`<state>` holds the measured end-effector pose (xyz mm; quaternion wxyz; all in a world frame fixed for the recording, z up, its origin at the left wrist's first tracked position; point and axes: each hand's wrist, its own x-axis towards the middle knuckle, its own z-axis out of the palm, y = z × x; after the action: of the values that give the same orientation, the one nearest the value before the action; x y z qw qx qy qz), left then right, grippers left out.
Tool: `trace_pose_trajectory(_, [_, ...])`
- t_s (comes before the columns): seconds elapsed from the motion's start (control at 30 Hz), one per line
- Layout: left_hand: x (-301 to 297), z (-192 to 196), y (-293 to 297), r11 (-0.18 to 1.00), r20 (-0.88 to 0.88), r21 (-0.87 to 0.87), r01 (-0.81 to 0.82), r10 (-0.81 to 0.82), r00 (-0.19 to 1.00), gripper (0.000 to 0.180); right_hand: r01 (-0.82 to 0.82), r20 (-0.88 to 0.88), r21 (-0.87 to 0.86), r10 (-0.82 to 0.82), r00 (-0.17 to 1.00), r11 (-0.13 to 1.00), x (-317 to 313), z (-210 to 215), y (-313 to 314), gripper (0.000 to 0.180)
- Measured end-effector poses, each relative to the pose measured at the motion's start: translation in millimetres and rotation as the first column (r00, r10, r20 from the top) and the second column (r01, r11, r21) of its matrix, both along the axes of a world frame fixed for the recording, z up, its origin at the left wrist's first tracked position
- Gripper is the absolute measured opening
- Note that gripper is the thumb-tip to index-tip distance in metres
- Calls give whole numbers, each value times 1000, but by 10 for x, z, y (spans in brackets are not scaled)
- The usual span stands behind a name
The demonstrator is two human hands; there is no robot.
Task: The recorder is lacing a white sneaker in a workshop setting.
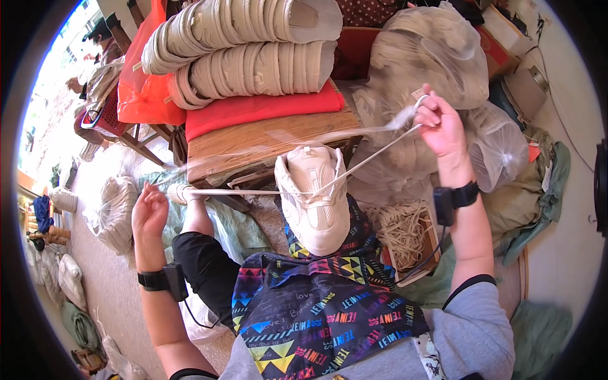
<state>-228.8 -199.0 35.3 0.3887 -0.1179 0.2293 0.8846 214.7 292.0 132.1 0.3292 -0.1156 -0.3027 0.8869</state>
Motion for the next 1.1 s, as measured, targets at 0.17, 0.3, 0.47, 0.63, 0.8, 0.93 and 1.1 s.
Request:
trace_pose_trajectory(0.17, [-795, -477, -1076, 972, 74, -57, -226, 230, 970, 7, 383, 439, -79, -312, 842, 920, 925, -222, 847, 23])
trace_pose_trajectory(0.3, [-1293, -668, -1869, 907, -22, -199, -371, 375, 927, 10, 632, 523, 91, -577, 627, 770, 2187, -161, 1649, 16])
trace_pose_trajectory(0.47, [-1584, -348, -2829, 659, -584, -354, -664, 399, 707, 12, 768, 445, 403, -840, 311, 497, 3615, -125, 2004, 18])
trace_pose_trajectory(0.63, [-837, -1060, -828, 667, -701, -465, -582, 124, 702, 14, 626, 614, 579, -785, 87, 522, 3750, -497, 1973, 12])
trace_pose_trajectory(0.8, [1280, 169, 774, 713, -655, -670, -204, -441, 613, 20, 32, 796, 366, -330, 507, 930, 1011, -738, 7, 37])
trace_pose_trajectory(0.93, [1954, 12, 1127, 791, -695, -611, 29, -554, 458, 20, -400, 709, 356, 35, 705, 845, 22, -763, -1115, 22])
trace_pose_trajectory(1.1, [2543, -353, 1642, 782, -784, -601, -166, -535, 315, 17, -387, 714, 474, -87, 695, 791, -124, -951, -1479, 9])
